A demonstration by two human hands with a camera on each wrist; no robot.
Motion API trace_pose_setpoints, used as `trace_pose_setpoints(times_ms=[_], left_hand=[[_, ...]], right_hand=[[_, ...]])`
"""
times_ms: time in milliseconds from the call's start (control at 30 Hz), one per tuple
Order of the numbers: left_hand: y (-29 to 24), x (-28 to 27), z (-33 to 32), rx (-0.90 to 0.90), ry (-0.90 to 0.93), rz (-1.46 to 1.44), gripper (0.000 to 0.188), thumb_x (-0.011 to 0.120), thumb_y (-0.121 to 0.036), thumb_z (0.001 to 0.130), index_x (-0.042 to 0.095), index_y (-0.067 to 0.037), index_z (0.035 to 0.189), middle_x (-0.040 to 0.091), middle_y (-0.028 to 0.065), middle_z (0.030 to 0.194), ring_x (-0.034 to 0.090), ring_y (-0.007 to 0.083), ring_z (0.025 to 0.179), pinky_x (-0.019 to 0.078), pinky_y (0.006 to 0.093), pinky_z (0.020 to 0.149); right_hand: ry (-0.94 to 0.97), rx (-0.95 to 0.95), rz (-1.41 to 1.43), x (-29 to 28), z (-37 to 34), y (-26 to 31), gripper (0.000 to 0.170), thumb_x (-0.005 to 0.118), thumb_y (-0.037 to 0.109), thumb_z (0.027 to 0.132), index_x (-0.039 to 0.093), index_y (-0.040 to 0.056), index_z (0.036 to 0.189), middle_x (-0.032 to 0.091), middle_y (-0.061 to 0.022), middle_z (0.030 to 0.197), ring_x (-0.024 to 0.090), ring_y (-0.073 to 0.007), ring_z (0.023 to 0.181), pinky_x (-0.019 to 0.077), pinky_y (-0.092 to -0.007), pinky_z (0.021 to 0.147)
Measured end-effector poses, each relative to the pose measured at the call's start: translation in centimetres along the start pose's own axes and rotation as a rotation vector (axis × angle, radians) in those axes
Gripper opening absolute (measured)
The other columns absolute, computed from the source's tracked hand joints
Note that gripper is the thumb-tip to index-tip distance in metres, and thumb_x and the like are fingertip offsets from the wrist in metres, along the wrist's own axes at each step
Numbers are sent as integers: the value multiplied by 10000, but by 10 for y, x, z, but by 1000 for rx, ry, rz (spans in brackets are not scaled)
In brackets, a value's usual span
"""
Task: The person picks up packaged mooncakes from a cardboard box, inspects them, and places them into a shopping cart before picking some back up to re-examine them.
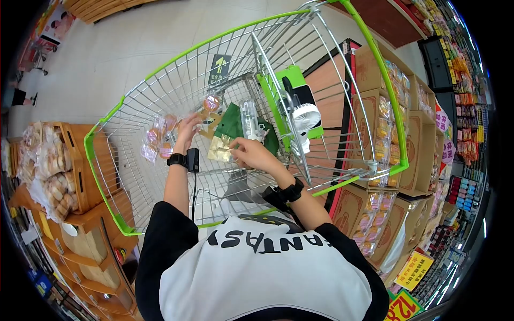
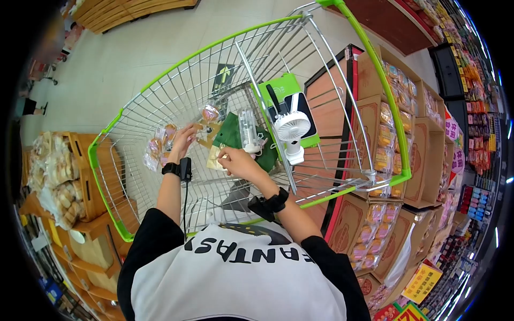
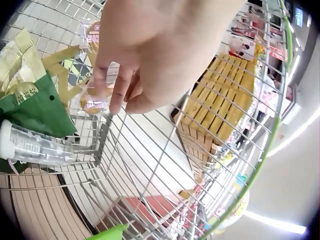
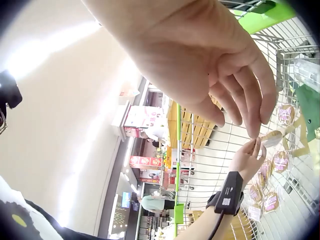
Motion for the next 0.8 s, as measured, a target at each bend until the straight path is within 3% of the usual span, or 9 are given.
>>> trace_pose_setpoints(times_ms=[200, 267, 333, 433, 567, 633, 733, 800], left_hand=[[-60, 47, -77, 129, 346, 195, 304, 534, -61, 799, 541, -18, 1100, 536, 20, 1000, 511, 83, 862, 420, 229, 751], [-79, 62, -108, 157, 379, 206, 288, 546, -36, 787, 562, -12, 1073, 519, -1, 979, 506, 77, 833, 413, 216, 744], [-98, 78, -138, 303, 480, 305, 266, 550, -23, 780, 577, -4, 1044, 502, -11, 967, 503, 82, 814, 405, 216, 733], [-116, 93, -173, 378, 526, 331, 235, 565, -22, 764, 593, 9, 995, 494, -9, 949, 501, 83, 794, 396, 213, 725], [-131, 117, -220, 462, 526, 311, 208, 580, -30, 751, 601, 16, 953, 492, 13, 946, 506, 92, 772, 404, 223, 714], [-138, 128, -246, 598, 645, 258, 213, 619, -87, 730, 606, 17, 915, 494, 42, 942, 507, 117, 742, 411, 231, 679], [-143, 139, -278, 646, 755, 165, 253, 667, -166, 705, 613, 19, 870, 492, 68, 937, 499, 136, 722, 412, 241, 640], [-145, 150, -296, 655, 799, 149, 281, 688, -201, 691, 614, 23, 843, 497, 77, 925, 499, 141, 712, 410, 244, 632]], right_hand=[[-61, -83, -79, -6, -34, 9, 223, 534, 178, 823, 525, 11, 971, 563, -66, 645, 551, -120, 525, 425, -254, 475], [-68, -98, -100, -4, -46, 7, 236, 538, 188, 820, 525, 9, 973, 563, -69, 650, 553, -128, 531, 429, -264, 493], [-92, -224, -172, -3, -59, 8, 261, 534, 215, 792, 544, 6, 948, 613, -131, 697, 595, -226, 621, 451, -321, 574], [-97, -266, -266, -6, -85, 9, 310, 546, 243, 793, 548, -2, 982, 613, -138, 726, 589, -259, 668, 447, -332, 618], [-77, -291, -346, -16, -127, 21, 322, 558, 247, 805, 546, 16, 1030, 616, -126, 813, 588, -228, 722, 454, -312, 660], [-57, -342, -359, -22, -148, 26, 320, 554, 232, 812, 538, 3, 1036, 619, -124, 842, 592, -207, 736, 456, -298, 662], [-88, -425, -292, -37, -184, 38, 303, 554, 198, 816, 533, -7, 1038, 622, -114, 840, 591, -188, 735, 455, -282, 650], [-144, -485, -212, -44, -204, 39, 293, 564, 193, 801, 548, -13, 1009, 615, -133, 789, 595, -234, 714, 461, -303, 644]])
Point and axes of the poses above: each hand's wrist, its own z-axis towards the middle knuckle, its own x-axis out of the palm, y = z × x, the point moved 4 cm from there along z, towards the middle knuckle
